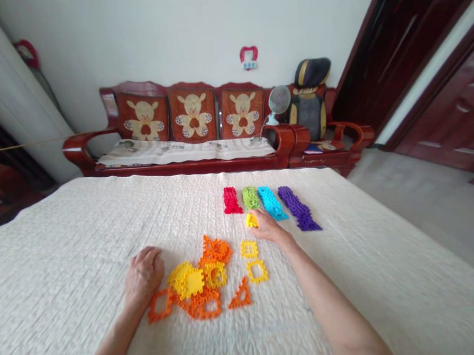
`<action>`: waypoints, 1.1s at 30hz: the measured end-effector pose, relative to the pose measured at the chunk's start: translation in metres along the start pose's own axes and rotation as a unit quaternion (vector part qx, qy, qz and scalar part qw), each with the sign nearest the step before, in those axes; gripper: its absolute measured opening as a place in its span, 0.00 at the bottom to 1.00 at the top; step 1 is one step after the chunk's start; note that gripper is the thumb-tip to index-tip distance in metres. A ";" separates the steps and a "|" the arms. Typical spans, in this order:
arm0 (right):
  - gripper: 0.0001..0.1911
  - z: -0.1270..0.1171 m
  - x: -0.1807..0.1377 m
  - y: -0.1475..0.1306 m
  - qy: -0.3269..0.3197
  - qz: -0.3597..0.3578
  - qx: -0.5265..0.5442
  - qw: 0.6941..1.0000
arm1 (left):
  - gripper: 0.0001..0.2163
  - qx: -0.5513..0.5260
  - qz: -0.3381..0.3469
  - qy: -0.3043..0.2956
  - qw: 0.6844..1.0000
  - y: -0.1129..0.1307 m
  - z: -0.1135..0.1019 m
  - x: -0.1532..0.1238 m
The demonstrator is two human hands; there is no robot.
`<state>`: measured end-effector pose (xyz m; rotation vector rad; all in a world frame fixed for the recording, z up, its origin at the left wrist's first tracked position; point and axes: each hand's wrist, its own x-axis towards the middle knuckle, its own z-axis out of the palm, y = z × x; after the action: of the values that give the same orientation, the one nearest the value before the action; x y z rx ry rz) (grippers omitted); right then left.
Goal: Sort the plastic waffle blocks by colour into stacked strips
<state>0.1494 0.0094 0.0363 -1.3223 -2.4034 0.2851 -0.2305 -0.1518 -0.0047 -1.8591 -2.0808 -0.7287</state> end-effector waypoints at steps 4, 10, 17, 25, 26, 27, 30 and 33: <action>0.27 -0.002 0.000 -0.002 -0.008 0.006 0.001 1.000 | 0.13 0.000 0.004 0.002 1.000 0.000 0.000 0.000; 0.25 0.001 0.006 -0.002 0.002 0.017 -0.006 1.000 | 0.13 0.006 0.008 0.005 1.000 -0.002 0.002 -0.001; 0.25 0.001 0.004 -0.004 0.018 0.011 0.013 1.000 | 0.13 0.002 0.001 -0.003 1.000 0.003 -0.003 0.001; 0.23 -0.004 -0.035 -0.012 0.056 -0.071 0.124 0.988 | 0.14 -0.002 -0.013 -0.013 1.000 0.009 -0.007 0.002; 0.23 -0.004 -0.041 -0.014 0.039 -0.078 0.136 0.987 | 0.14 -0.002 -0.014 -0.014 1.000 0.009 -0.007 0.002; 0.24 -0.003 -0.046 -0.016 0.026 -0.082 0.144 0.986 | 0.14 -0.002 -0.015 -0.015 1.000 0.009 -0.007 0.002; 0.23 -0.002 -0.055 -0.021 0.034 -0.081 0.136 0.987 | 0.14 0.000 -0.015 -0.013 1.000 0.009 -0.007 0.002; 0.20 -0.005 -0.052 -0.025 0.099 -0.055 0.096 0.989 | 0.14 0.001 -0.013 -0.011 1.000 0.010 -0.008 0.002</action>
<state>0.1573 -0.0476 0.0376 -1.0769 -2.2117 0.3291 -0.2220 -0.1540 0.0050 -1.8510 -2.1218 -0.7157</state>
